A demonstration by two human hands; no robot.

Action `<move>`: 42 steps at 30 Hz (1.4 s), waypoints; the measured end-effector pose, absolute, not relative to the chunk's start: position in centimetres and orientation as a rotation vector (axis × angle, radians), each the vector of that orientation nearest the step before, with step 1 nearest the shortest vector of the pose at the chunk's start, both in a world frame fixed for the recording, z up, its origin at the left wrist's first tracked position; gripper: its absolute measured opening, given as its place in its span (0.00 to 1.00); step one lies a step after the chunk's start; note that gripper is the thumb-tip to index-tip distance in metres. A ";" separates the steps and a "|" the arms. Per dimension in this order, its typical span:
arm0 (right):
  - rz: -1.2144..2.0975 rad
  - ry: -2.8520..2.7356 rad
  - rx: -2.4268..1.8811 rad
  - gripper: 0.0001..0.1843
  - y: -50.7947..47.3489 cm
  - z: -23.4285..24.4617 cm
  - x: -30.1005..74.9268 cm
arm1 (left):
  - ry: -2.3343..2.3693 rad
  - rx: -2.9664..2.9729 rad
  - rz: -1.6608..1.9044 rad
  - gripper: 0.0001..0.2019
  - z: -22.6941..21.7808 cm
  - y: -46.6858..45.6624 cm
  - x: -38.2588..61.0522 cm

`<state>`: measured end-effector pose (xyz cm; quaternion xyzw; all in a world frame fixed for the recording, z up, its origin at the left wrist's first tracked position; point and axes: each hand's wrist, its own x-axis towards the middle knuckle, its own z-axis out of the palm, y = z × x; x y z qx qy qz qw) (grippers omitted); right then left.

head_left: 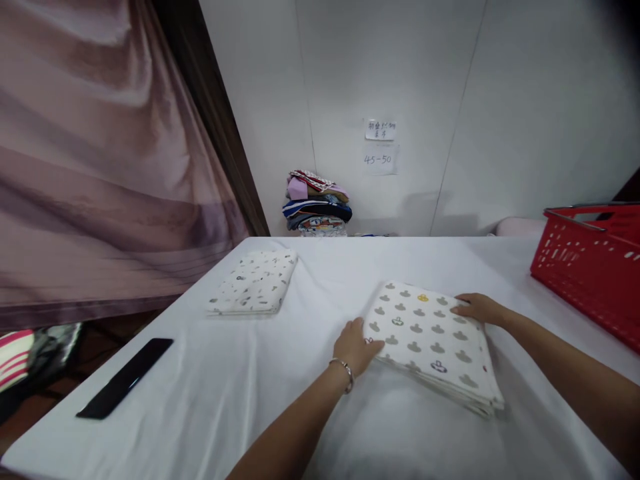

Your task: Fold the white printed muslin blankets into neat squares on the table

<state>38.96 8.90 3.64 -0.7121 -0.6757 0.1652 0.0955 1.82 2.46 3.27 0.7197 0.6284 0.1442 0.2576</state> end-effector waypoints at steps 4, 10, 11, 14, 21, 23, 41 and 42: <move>0.316 -2.125 -2.045 0.34 10.2 4.0 35.5 | 1.629 2.317 0.465 0.32 4.1 2.7 2.9; 0.041 -2.398 -1.631 0.35 9.6 2.4 27.8 | 1.370 2.543 0.342 0.33 3.0 2.8 5.2; 0.020 -2.411 -1.629 0.35 9.5 1.7 27.3 | 1.360 2.536 0.321 0.33 2.6 2.6 5.3; -0.044 -2.430 -1.590 0.32 9.1 -0.6 27.0 | 1.358 2.524 0.321 0.33 1.9 2.2 5.0; -0.071 -2.451 -1.618 0.33 9.2 -0.5 27.2 | 1.367 2.498 0.324 0.33 1.9 2.2 4.9; -0.109 -2.449 -1.639 0.33 9.4 0.6 26.4 | 1.366 2.489 0.338 0.33 1.9 2.2 5.0; 0.038 -2.476 -1.614 0.33 9.9 1.3 24.1 | 1.414 2.547 0.347 0.32 1.0 2.6 5.1; 0.021 -2.450 -1.639 0.32 9.6 1.6 24.8 | 1.413 2.548 0.344 0.32 0.9 2.6 5.1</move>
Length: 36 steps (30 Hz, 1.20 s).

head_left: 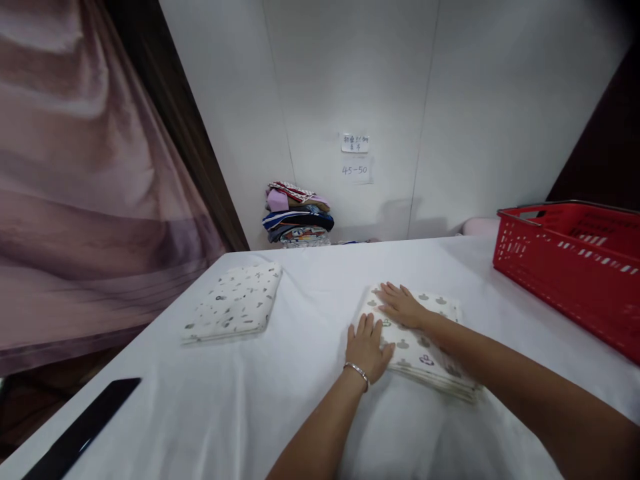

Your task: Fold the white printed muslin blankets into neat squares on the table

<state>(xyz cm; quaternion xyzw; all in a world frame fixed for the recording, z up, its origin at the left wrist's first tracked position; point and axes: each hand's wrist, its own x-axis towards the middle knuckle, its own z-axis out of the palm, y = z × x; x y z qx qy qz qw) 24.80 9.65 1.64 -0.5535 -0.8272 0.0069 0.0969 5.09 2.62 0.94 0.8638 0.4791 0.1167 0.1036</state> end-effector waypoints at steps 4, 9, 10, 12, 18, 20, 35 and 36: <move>0.027 -2.068 -1.885 0.30 7.5 2.4 29.7 | 1.402 2.532 0.322 0.32 1.0 2.9 5.1; 0.262 -1.526 -2.065 0.35 2.2 2.3 35.2 | 1.385 2.347 0.304 0.28 2.2 4.4 5.0; 0.366 -1.433 -2.068 0.37 1.0 2.2 35.4 | 1.417 2.279 0.338 0.27 2.5 5.0 4.9; 0.646 -1.199 -2.009 0.41 -0.9 2.0 35.1 | 1.509 2.143 0.405 0.25 3.0 6.1 4.7; 0.826 -1.029 -1.914 0.47 -2.3 1.0 33.2 | 1.655 1.903 0.291 0.28 3.0 7.8 4.3; 0.772 -1.051 -1.909 0.47 -1.7 0.5 33.1 | 1.646 1.869 0.319 0.28 2.8 7.3 4.0; 0.668 -1.241 -1.792 0.38 1.8 -1.0 31.2 | 1.837 1.828 0.571 0.25 2.0 2.9 0.7; 0.597 -1.263 -1.823 0.36 1.4 -0.7 31.3 | 1.829 1.888 0.613 0.25 2.0 2.7 0.8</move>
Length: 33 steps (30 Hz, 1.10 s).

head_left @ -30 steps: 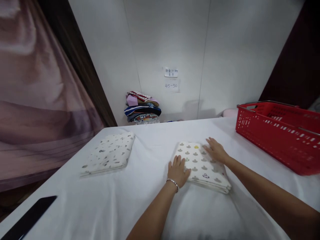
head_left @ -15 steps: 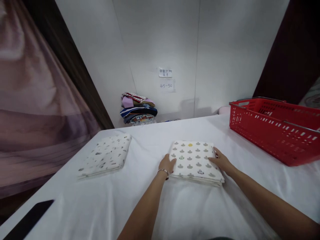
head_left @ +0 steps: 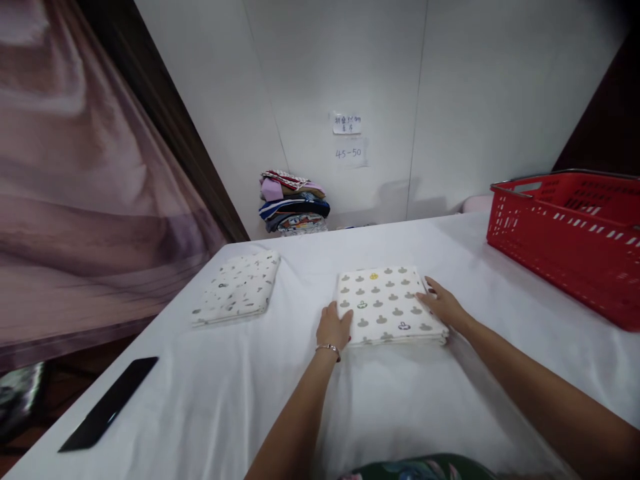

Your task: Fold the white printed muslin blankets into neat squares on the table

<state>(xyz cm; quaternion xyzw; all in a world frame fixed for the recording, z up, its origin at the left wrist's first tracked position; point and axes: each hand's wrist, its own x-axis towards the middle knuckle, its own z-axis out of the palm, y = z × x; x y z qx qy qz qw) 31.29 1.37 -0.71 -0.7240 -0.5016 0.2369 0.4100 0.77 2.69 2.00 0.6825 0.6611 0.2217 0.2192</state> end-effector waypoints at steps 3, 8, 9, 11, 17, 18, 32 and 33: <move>0.417 -1.349 -1.760 0.29 -0.6 0.6 31.3 | 1.708 2.155 0.814 0.23 1.9 1.5 0.9; 0.405 -1.389 -1.616 0.21 -5.0 1.8 31.8 | 1.321 2.530 0.900 0.18 1.5 -0.7 0.5; 0.451 -1.362 -1.632 0.20 -5.8 1.7 32.0 | 1.272 2.563 0.876 0.17 1.4 -0.9 0.3; 0.557 -1.306 -1.662 0.20 -7.4 1.2 32.2 | 1.219 2.591 0.843 0.15 1.0 -1.0 0.0; 0.825 -1.180 -1.749 0.21 -9.6 0.9 31.2 | 1.169 2.632 0.849 0.19 0.2 -0.6 -0.5; 0.844 -1.164 -1.765 0.21 -9.6 1.2 30.9 | 1.165 2.637 0.851 0.19 0.2 -0.6 -0.5; 0.989 -1.212 -1.815 0.19 -7.6 2.5 30.2 | 1.184 2.728 0.726 0.21 1.0 -1.7 -0.6; 0.994 -1.231 -1.814 0.19 -7.6 2.6 30.3 | 1.177 2.735 0.730 0.21 1.0 -1.7 -0.6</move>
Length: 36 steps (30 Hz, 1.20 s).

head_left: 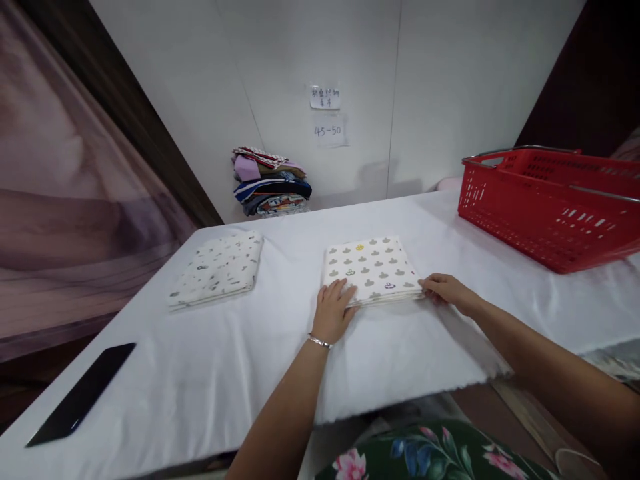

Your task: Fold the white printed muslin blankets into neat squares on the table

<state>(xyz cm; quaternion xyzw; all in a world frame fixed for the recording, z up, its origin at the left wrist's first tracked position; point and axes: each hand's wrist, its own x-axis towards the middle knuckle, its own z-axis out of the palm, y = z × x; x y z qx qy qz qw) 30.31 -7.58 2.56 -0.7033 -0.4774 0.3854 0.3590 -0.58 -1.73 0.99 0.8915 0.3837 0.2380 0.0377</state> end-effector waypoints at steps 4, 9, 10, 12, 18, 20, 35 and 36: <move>0.880 -1.325 -1.912 0.18 -7.7 2.8 30.6 | 1.121 2.772 0.771 0.20 0.9 -1.9 -0.3; 0.244 -1.628 -1.853 0.13 -8.4 2.8 30.2 | 1.054 2.786 0.828 0.14 1.0 -2.3 1.0; 0.204 -1.727 -1.763 0.13 -8.5 2.7 29.9 | 1.037 2.783 0.840 0.13 1.2 -2.5 1.5; 0.144 -1.899 -1.619 0.12 -8.6 2.5 29.3 | 1.000 2.783 0.844 0.12 1.5 -2.7 2.3; -0.001 -2.134 -1.544 0.14 -8.0 2.7 28.3 | 0.989 2.777 0.796 0.10 2.1 -2.6 4.2; 0.002 -2.173 -1.532 0.15 -7.8 3.0 28.3 | 1.006 2.775 0.785 0.10 2.0 -2.4 4.6; -0.117 -2.320 -1.444 0.16 -8.3 2.6 29.1 | 1.007 2.807 0.736 0.10 1.5 -2.4 5.0; -0.127 -2.322 -1.435 0.16 -8.2 2.5 29.3 | 1.017 2.805 0.730 0.10 1.5 -2.4 5.0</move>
